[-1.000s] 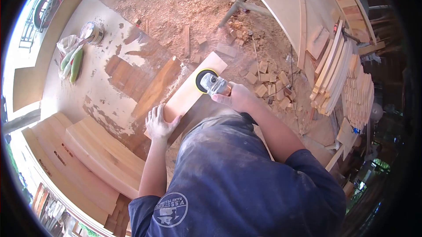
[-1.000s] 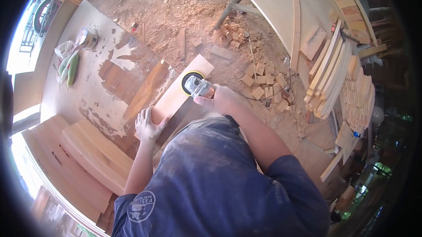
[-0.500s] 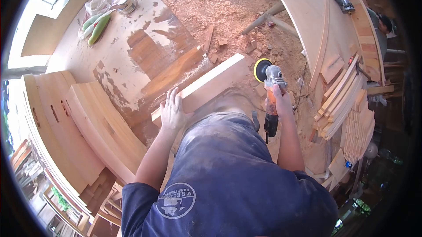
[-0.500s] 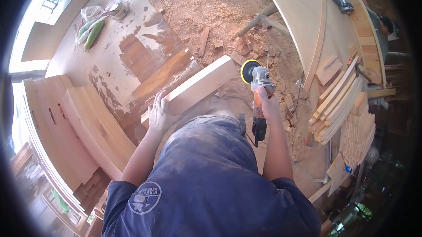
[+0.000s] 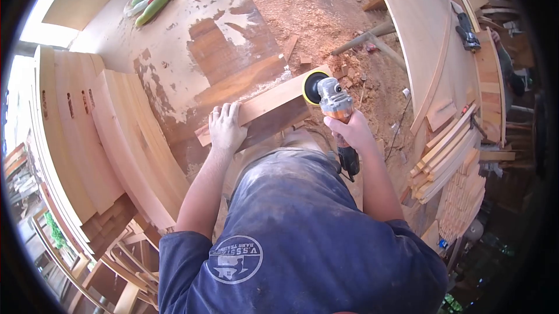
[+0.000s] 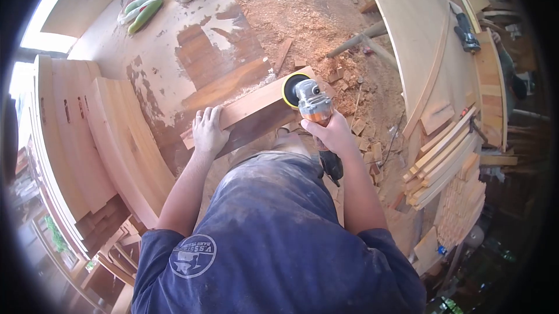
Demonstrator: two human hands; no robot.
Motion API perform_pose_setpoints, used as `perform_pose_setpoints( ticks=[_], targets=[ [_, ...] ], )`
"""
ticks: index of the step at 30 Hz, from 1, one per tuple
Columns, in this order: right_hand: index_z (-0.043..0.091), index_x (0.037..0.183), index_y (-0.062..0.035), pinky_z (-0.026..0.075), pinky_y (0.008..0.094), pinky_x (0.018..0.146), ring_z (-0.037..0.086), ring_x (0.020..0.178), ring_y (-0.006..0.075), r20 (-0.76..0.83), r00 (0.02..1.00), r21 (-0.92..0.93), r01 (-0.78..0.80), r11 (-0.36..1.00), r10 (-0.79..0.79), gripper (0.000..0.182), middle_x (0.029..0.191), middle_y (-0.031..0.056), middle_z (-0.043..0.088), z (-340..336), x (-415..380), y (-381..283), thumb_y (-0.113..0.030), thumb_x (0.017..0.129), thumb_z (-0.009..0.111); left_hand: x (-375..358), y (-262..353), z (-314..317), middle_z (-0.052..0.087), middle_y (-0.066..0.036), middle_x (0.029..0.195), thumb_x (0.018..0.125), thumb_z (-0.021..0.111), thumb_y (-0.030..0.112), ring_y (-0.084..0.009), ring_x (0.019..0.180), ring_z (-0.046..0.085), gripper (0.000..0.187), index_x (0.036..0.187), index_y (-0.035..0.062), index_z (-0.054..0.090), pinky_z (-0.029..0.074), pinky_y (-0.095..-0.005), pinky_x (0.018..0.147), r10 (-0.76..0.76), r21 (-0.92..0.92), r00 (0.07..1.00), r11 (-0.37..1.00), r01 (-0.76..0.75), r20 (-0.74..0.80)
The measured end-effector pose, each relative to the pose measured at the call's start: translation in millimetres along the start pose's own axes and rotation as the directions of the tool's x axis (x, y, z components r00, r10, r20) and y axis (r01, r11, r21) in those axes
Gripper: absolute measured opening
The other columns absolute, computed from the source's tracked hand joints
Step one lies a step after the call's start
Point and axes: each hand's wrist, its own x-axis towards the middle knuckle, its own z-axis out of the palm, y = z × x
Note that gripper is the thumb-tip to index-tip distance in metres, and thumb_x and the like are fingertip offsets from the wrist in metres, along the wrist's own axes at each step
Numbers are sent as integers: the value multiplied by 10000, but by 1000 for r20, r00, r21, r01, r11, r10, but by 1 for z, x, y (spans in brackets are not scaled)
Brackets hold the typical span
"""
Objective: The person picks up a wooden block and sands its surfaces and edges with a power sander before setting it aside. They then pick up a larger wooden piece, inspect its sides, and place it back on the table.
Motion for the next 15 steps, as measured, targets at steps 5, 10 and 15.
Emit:
perform_pose_setpoints(
  ticks=[5, 10, 15],
  targets=[
    [720, 1110, -26, 475, 286, 557, 592, 611, 83, 89, 996, -171, 42, 984, -27, 388, 786, -3, 657, 27, 25, -11, -365, 966, 840, -18, -37, -30, 709, -46, 1362, 786, 912, 333, -255, 1319, 641, 637, 1357, 193, 668, 477, -484, 1114, -126, 16, 983, 992, 125, 131],
    [719, 1238, -1, 539, 330, 836, 683, 911, 145, 166, 983, -359, -18, 933, 83, 565, 1021, 77, 745, 49, 35, -36, -487, 966, 817, -69, -122, -17, 667, -24, 1533, 670, 954, 226, -292, 1402, 598, 745, 1373, 191, 709, 494, -491, 1176, -374, -264, 912, 874, 407, 167],
    [698, 1320, 28, 548, 381, 1009, 740, 1093, 229, 366, 926, -429, 80, 900, 92, 681, 1156, 140, 790, 99, 35, -59, -546, 967, 794, -84, -129, 23, 598, 22, 1631, 709, 969, 290, -275, 1421, 564, 838, 1492, 270, 674, 440, -445, 1229, -350, -332, 936, 886, 323, -23]
  ],
)
